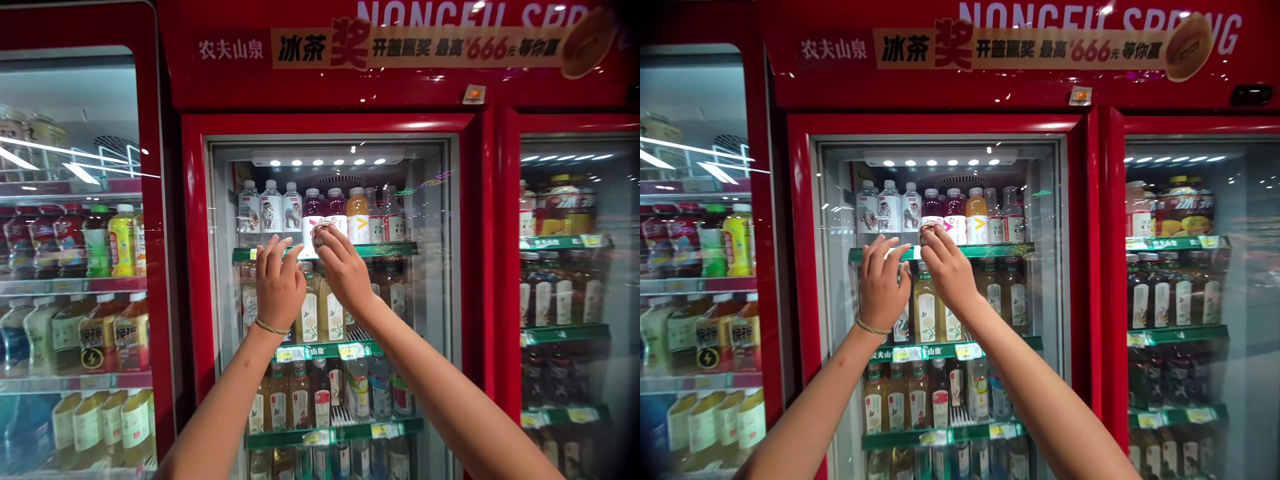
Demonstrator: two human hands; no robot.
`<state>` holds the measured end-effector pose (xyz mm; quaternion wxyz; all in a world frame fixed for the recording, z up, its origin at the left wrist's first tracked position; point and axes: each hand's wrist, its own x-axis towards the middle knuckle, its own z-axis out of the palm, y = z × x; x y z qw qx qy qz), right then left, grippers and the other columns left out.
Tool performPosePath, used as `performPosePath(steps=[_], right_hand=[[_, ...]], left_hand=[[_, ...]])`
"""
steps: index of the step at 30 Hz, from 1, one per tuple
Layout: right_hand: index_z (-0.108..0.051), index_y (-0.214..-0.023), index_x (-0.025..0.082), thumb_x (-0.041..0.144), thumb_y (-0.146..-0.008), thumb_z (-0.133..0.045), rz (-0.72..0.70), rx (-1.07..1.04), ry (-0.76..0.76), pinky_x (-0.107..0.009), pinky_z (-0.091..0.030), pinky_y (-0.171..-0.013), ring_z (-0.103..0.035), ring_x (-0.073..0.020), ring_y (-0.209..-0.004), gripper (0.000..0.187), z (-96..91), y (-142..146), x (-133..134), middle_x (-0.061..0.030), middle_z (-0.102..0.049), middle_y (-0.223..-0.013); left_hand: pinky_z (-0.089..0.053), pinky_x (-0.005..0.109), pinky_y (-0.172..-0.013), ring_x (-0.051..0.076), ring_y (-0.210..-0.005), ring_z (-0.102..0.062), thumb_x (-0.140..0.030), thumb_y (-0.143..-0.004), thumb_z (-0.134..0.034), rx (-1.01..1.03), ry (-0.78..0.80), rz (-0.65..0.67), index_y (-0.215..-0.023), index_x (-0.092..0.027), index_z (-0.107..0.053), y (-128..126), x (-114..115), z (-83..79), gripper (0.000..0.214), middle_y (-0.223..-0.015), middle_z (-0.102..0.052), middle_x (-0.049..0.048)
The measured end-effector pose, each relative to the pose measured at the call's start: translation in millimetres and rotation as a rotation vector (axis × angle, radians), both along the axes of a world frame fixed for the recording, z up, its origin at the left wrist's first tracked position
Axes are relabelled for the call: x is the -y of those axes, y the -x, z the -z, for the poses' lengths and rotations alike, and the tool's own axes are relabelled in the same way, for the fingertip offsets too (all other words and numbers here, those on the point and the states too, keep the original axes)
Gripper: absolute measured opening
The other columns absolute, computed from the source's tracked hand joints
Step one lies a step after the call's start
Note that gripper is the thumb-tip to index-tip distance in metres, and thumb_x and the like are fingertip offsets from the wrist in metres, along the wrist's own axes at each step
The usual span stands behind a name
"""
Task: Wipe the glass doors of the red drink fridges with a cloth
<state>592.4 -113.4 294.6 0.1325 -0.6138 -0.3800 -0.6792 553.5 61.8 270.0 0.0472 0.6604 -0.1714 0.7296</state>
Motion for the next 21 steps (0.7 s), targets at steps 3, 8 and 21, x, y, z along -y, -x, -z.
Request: performPosePath(steps=[3, 8, 21], right_hand=[[-0.067, -0.107, 0.026, 0.007, -0.099, -0.047, 0.014, 0.007, 0.022, -0.044, -0.055, -0.114, -0.051, -0.0233, -0.145, 0.028, 1.3, -1, 10, -0.0045, -0.065, -0.143], [-0.066, -0.103, 0.022, 0.007, -0.101, -0.044, 0.005, 0.036, -0.102, -0.043, -0.054, -0.114, -0.052, -0.0248, -0.144, 0.027, 1.1, -2, 20, -0.0089, -0.067, -0.139], [-0.067, -0.109, 0.024, 0.01, -0.102, -0.045, 0.068, -0.021, 0.004, -0.045, -0.052, -0.118, -0.05, -0.0239, -0.146, 0.028, 3.0, -3, 57, -0.0054, -0.064, -0.144]], left_hand=[[-0.035, 0.058, -0.124, 0.03, -0.141, -0.05, -0.012, -0.096, -0.053, -0.009, -0.007, -0.001, -0.128, -0.02, -0.062, -1, 11, 2.2, 0.034, -0.134, -0.064, 0.0116], [-0.036, 0.055, -0.124, 0.029, -0.141, -0.05, -0.008, -0.094, -0.052, -0.02, -0.039, 0.018, -0.129, -0.02, -0.061, -3, 27, 8.9, 0.038, -0.134, -0.064, 0.0107], [-0.034, 0.055, -0.125, 0.03, -0.144, -0.048, -0.013, -0.095, -0.056, -0.002, -0.044, -0.077, -0.136, -0.023, -0.06, -8, 38, 17.5, 0.042, -0.138, -0.062, 0.0105]])
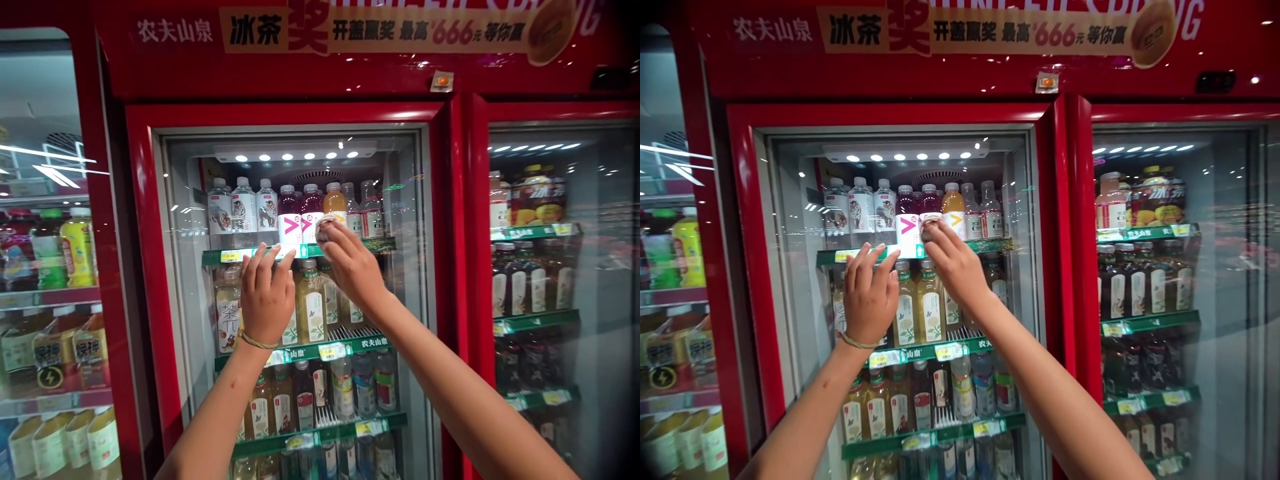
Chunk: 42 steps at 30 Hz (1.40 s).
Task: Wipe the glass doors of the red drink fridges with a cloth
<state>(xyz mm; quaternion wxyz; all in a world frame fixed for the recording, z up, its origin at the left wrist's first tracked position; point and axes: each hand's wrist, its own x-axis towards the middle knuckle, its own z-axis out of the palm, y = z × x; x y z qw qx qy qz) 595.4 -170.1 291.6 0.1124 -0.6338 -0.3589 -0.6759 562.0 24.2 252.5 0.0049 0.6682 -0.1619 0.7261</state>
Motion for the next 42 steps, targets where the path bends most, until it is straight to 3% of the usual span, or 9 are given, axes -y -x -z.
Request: performPosePath(steps=[4, 8, 11, 18, 21, 24, 29, 35, 42], right_hand=[[-0.069, -0.111, 0.024, 0.007, -0.101, -0.041, 0.006, -0.003, -0.196, -0.048, -0.052, -0.118, -0.049, -0.0266, -0.146, 0.034, 1.7, -2, 12, -0.0072, -0.064, -0.143], [-0.068, -0.108, 0.025, 0.008, -0.101, -0.039, 0.033, -0.025, -0.076, -0.045, -0.053, -0.117, -0.049, -0.0239, -0.147, 0.035, 3.8, -2, 21, -0.0041, -0.064, -0.144], [-0.068, -0.109, 0.024, 0.007, -0.101, -0.037, 0.043, -0.023, -0.16, -0.048, -0.052, -0.118, -0.049, -0.0252, -0.146, 0.036, 5.2, -2, 32, -0.0075, -0.064, -0.143], [-0.067, -0.112, 0.025, 0.007, -0.1, -0.04, 0.054, -0.05, -0.108, -0.047, -0.051, -0.118, -0.047, -0.0235, -0.148, 0.035, 9.9, -4, 56, -0.0049, -0.062, -0.147], [-0.067, -0.112, 0.023, 0.006, -0.1, -0.04, 0.084, -0.034, -0.221, -0.047, -0.05, -0.119, -0.047, -0.025, -0.148, 0.035, 14.3, -6, 71, -0.0079, -0.063, -0.146], [-0.067, -0.113, 0.024, 0.006, -0.099, -0.039, 0.111, -0.044, -0.142, -0.046, -0.051, -0.118, -0.047, -0.0244, -0.148, 0.036, 18.1, -7, 85, -0.0069, -0.062, -0.146], [-0.065, -0.122, 0.024, 0.005, -0.098, -0.039, 0.125, -0.06, -0.234, -0.052, -0.048, -0.12, -0.043, -0.0269, -0.151, 0.04, 21.5, -9, 103, -0.0095, -0.058, -0.151], [-0.061, -0.129, 0.024, 0.002, -0.095, -0.04, 0.135, -0.088, -0.218, -0.049, -0.051, -0.119, -0.042, -0.0261, -0.151, 0.046, 29.6, -7, 117, -0.0091, -0.053, -0.156], [-0.049, -0.143, 0.023, 0.007, -0.094, -0.044, 0.182, -0.11, -0.203, -0.057, -0.044, -0.123, -0.032, -0.03, -0.156, 0.052, 36.8, -5, 122, -0.011, -0.042, -0.164]], left_hand=[[-0.031, 0.055, -0.127, 0.029, -0.145, -0.048, -0.017, -0.097, -0.055, -0.034, -0.047, -0.008, -0.143, -0.022, -0.054, 1, -1, 1.1, 0.046, -0.144, -0.061, 0.0115], [-0.029, 0.054, -0.127, 0.029, -0.147, -0.046, -0.021, -0.098, -0.056, -0.056, -0.079, -0.002, -0.149, -0.023, -0.049, 0, -1, 0.9, 0.051, -0.149, -0.058, 0.0119], [-0.03, 0.055, -0.127, 0.03, -0.147, -0.046, -0.02, -0.096, -0.057, -0.052, -0.06, 0.01, -0.146, -0.022, -0.052, 0, 3, 0.0, 0.05, -0.146, -0.059, 0.0137], [-0.019, 0.063, -0.129, 0.031, -0.145, -0.048, -0.018, -0.096, -0.057, -0.074, -0.078, 0.035, -0.139, -0.023, -0.059, 4, 47, 1.5, 0.043, -0.142, -0.061, 0.0126], [-0.021, 0.061, -0.13, 0.03, -0.145, -0.049, -0.018, -0.095, -0.059, -0.098, -0.108, 0.079, -0.137, -0.025, -0.06, 1, 67, 5.6, 0.042, -0.142, -0.062, 0.0106], [-0.025, 0.059, -0.129, 0.03, -0.145, -0.049, -0.018, -0.095, -0.059, -0.101, -0.11, 0.093, -0.137, -0.025, -0.06, -3, 79, 9.5, 0.043, -0.143, -0.062, 0.0105], [-0.028, 0.058, -0.128, 0.03, -0.147, -0.046, -0.02, -0.094, -0.061, -0.094, -0.127, 0.088, -0.143, -0.027, -0.056, -9, 80, 12.7, 0.049, -0.147, -0.059, 0.0101], [-0.027, 0.057, -0.129, 0.03, -0.148, -0.046, -0.02, -0.094, -0.061, -0.094, -0.131, 0.073, -0.144, -0.028, -0.056, -11, 78, 14.7, 0.051, -0.148, -0.058, 0.0099], [-0.028, 0.056, -0.128, 0.03, -0.148, -0.046, -0.019, -0.093, -0.062, -0.079, -0.129, 0.06, -0.145, -0.028, -0.055, -11, 77, 15.9, 0.053, -0.148, -0.059, 0.0097]])
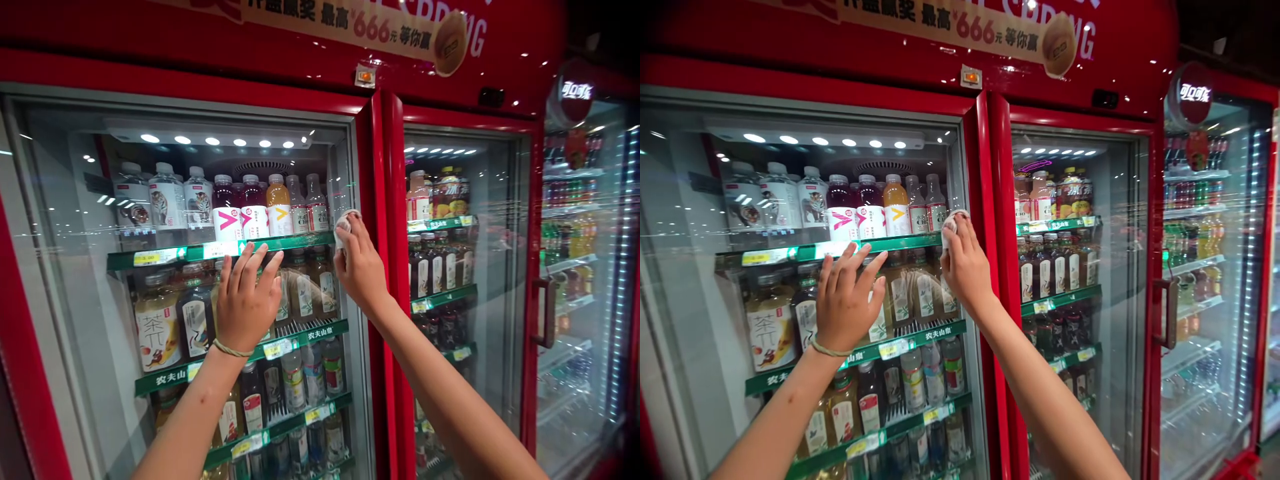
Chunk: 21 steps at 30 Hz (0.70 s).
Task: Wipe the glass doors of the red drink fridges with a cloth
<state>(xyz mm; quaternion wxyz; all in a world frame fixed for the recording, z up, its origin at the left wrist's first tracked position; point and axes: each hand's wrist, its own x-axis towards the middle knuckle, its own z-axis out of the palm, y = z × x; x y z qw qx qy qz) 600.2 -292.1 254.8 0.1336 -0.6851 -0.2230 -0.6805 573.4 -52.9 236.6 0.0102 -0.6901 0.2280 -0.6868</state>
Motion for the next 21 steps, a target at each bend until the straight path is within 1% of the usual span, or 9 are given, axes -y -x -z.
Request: performPosePath(steps=[3, 5, 8, 10, 13, 17, 19, 21], right_hand=[[-0.043, -0.149, 0.024, 0.016, -0.097, -0.049, 0.011, -0.016, -0.044, -0.063, -0.043, -0.122, -0.027, -0.0335, -0.158, 0.052, 8.0, 3, 0, -0.0132, -0.035, -0.167], [-0.043, -0.149, 0.023, 0.017, -0.099, -0.048, 0.002, -0.015, -0.032, -0.063, -0.043, -0.122, -0.026, -0.0335, -0.158, 0.051, 15.1, 4, 0, -0.0137, -0.034, -0.167], [-0.048, -0.145, 0.023, 0.007, -0.098, -0.039, -0.02, -0.021, -0.02, -0.058, -0.045, -0.122, -0.031, -0.0305, -0.156, 0.05, 20.9, 3, 2, -0.0121, -0.04, -0.165], [-0.051, -0.143, 0.024, 0.005, -0.098, -0.037, -0.035, -0.03, -0.052, -0.056, -0.046, -0.122, -0.034, -0.0289, -0.155, 0.052, 22.7, 2, 5, -0.0113, -0.042, -0.164], [-0.052, -0.142, 0.025, 0.005, -0.099, -0.038, -0.056, -0.035, -0.087, -0.054, -0.045, -0.123, -0.034, -0.0272, -0.155, 0.049, 31.2, 3, 8, -0.0112, -0.045, -0.162], [-0.057, -0.135, 0.022, 0.004, -0.098, -0.039, -0.072, -0.048, -0.075, -0.051, -0.046, -0.122, -0.037, -0.0265, -0.154, 0.045, 46.2, 5, 8, -0.0133, -0.049, -0.159], [-0.058, -0.134, 0.022, 0.004, -0.098, -0.038, -0.093, -0.044, -0.127, -0.05, -0.047, -0.122, -0.039, -0.0255, -0.153, 0.045, 47.1, 6, 3, -0.0132, -0.051, -0.157], [-0.055, -0.136, 0.024, 0.005, -0.099, -0.036, -0.125, -0.029, -0.186, -0.052, -0.047, -0.121, -0.04, -0.0253, -0.152, 0.046, 46.0, 7, -2, -0.0131, -0.051, -0.156]], left_hand=[[-0.028, 0.057, -0.128, 0.03, -0.148, -0.045, -0.018, -0.093, -0.062, -0.012, -0.002, 0.007, -0.147, -0.031, -0.053, 0, -1, 0.2, 0.056, -0.149, -0.058, 0.0093], [-0.029, 0.057, -0.128, 0.03, -0.148, -0.046, -0.018, -0.093, -0.062, -0.006, -0.003, 0.0, -0.147, -0.03, -0.053, 0, -1, 0.3, 0.056, -0.149, -0.058, 0.0096], [-0.03, 0.056, -0.128, 0.031, -0.147, -0.047, -0.019, -0.093, -0.063, 0.006, -0.007, -0.015, -0.146, -0.029, -0.054, 0, -1, 0.2, 0.055, -0.147, -0.059, 0.0105], [-0.029, 0.057, -0.128, 0.03, -0.147, -0.047, -0.018, -0.092, -0.063, 0.001, -0.007, -0.016, -0.147, -0.03, -0.053, 0, -1, 0.2, 0.056, -0.147, -0.059, 0.0104], [-0.028, 0.057, -0.128, 0.03, -0.149, -0.045, -0.018, -0.092, -0.063, -0.014, -0.004, 0.001, -0.148, -0.032, -0.051, 0, -2, 0.1, 0.059, -0.148, -0.058, 0.0097], [-0.029, 0.057, -0.128, 0.03, -0.148, -0.046, -0.019, -0.093, -0.062, -0.013, -0.008, -0.002, -0.148, -0.033, -0.051, 0, -2, 0.0, 0.058, -0.148, -0.058, 0.0089], [-0.029, 0.057, -0.128, 0.03, -0.148, -0.046, -0.018, -0.092, -0.063, -0.008, -0.004, -0.012, -0.148, -0.033, -0.051, 0, -2, 0.2, 0.058, -0.148, -0.059, 0.0093], [-0.028, 0.057, -0.128, 0.03, -0.148, -0.046, -0.018, -0.092, -0.063, -0.014, 0.007, -0.011, -0.149, -0.033, -0.051, 0, -1, 0.6, 0.06, -0.149, -0.058, 0.0091]])
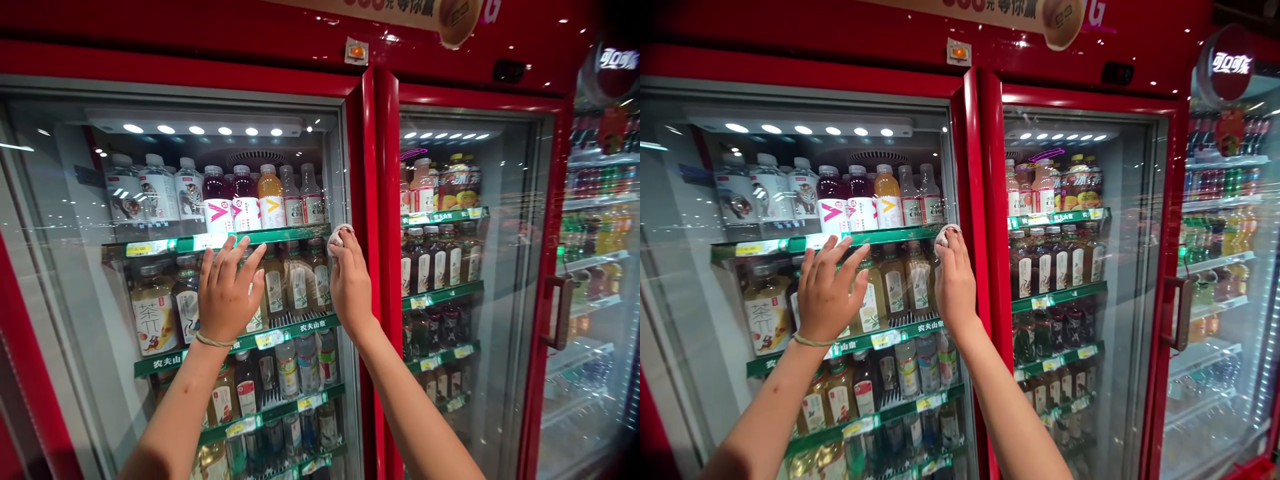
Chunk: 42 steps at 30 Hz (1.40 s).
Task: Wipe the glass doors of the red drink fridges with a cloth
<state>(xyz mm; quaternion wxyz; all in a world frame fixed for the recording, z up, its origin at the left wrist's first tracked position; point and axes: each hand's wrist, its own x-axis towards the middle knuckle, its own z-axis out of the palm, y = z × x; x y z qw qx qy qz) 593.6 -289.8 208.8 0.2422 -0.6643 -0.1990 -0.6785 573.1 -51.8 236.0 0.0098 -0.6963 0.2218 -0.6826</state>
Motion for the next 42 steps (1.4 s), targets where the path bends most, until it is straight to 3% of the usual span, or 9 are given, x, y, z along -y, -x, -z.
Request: performPosePath(steps=[6, 11, 16, 21, 25, 31, 34, 39, 42], right_hand=[[-0.052, -0.14, 0.027, 0.007, -0.099, -0.04, -0.058, -0.013, 0.065, -0.057, -0.047, -0.12, -0.04, -0.0278, -0.152, 0.047, 10.7, -1, -2, -0.0123, -0.051, -0.157], [-0.055, -0.133, 0.025, 0.006, -0.098, -0.04, -0.085, 0.046, -0.059, -0.058, -0.045, -0.121, -0.039, -0.0283, -0.153, 0.043, 6.7, -6, -8, -0.0127, -0.05, -0.157], [-0.057, -0.125, 0.025, 0.006, -0.096, -0.047, -0.088, 0.065, -0.003, -0.057, -0.047, -0.119, -0.043, -0.0287, -0.15, 0.036, 5.6, -7, -10, -0.0128, -0.055, -0.152], [-0.057, -0.124, 0.028, 0.007, -0.098, -0.043, -0.116, 0.067, -0.096, -0.059, -0.046, -0.119, -0.043, -0.0284, -0.15, 0.036, 1.2, -6, -15, -0.0111, -0.055, -0.153], [-0.057, -0.127, 0.028, 0.006, -0.098, -0.044, -0.087, 0.085, -0.013, -0.057, -0.048, -0.119, -0.048, -0.0277, -0.147, 0.039, 0.6, -6, -15, -0.0101, -0.06, -0.147], [-0.05, -0.148, 0.029, 0.004, -0.098, -0.042, -0.099, 0.131, -0.087, -0.049, -0.047, -0.121, -0.051, -0.0238, -0.145, 0.056, -3.4, -11, -12, -0.0095, -0.061, -0.146], [-0.053, -0.145, 0.03, 0.004, -0.098, -0.046, -0.059, 0.154, -0.004, -0.049, -0.048, -0.12, -0.051, -0.0241, -0.145, 0.055, -0.1, -13, -12, -0.0079, -0.063, -0.144], [-0.056, -0.141, 0.029, 0.005, -0.1, -0.043, -0.023, 0.185, -0.094, -0.051, -0.05, -0.118, -0.054, -0.0233, -0.142, 0.05, -4.9, -13, -13, -0.0087, -0.064, -0.142], [-0.056, -0.14, 0.03, 0.004, -0.099, -0.042, -0.035, 0.182, -0.061, -0.052, -0.049, -0.119, -0.053, -0.0231, -0.143, 0.05, -8.3, -14, -14, -0.008, -0.063, -0.142]], left_hand=[[-0.027, 0.057, -0.129, 0.029, -0.148, -0.045, -0.018, -0.092, -0.061, -0.022, 0.019, -0.014, -0.149, -0.036, -0.05, 2, 2, 1.8, 0.061, -0.151, -0.057, 0.0073], [-0.029, 0.056, -0.128, 0.029, -0.149, -0.045, -0.018, -0.093, -0.062, -0.01, 0.013, -0.052, -0.149, -0.034, -0.05, 2, 2, 2.8, 0.059, -0.151, -0.057, 0.0078], [-0.03, 0.055, -0.127, 0.029, -0.148, -0.046, -0.019, -0.093, -0.064, 0.016, -0.002, -0.07, -0.148, -0.031, -0.051, 3, 3, 3.9, 0.058, -0.151, -0.057, 0.0092], [-0.03, 0.055, -0.128, 0.029, -0.149, -0.044, -0.018, -0.093, -0.064, 0.004, 0.006, -0.073, -0.15, -0.032, -0.049, 3, 3, 5.3, 0.061, -0.153, -0.056, 0.0088], [-0.029, 0.055, -0.128, 0.029, -0.15, -0.043, -0.019, -0.093, -0.064, -0.002, 0.008, -0.069, -0.15, -0.031, -0.048, 3, 3, 5.9, 0.06, -0.154, -0.055, 0.009], [-0.023, 0.054, -0.13, 0.029, -0.152, -0.039, -0.021, -0.094, -0.063, -0.003, -0.01, -0.082, -0.154, -0.03, -0.044, 1, 3, 7.1, 0.063, -0.156, -0.052, 0.009], [-0.022, 0.053, -0.131, 0.029, -0.153, -0.038, -0.022, -0.095, -0.063, -0.006, -0.019, -0.089, -0.154, -0.029, -0.045, 1, 3, 7.3, 0.063, -0.156, -0.052, 0.01], [-0.022, 0.053, -0.131, 0.029, -0.153, -0.038, -0.023, -0.095, -0.064, -0.012, -0.013, -0.083, -0.154, -0.028, -0.045, 2, 4, 7.4, 0.061, -0.156, -0.052, 0.0104], [-0.022, 0.053, -0.131, 0.029, -0.153, -0.039, -0.023, -0.095, -0.064, -0.012, -0.009, -0.075, -0.152, -0.027, -0.047, 3, 4, 7.2, 0.06, -0.155, -0.053, 0.0107]])
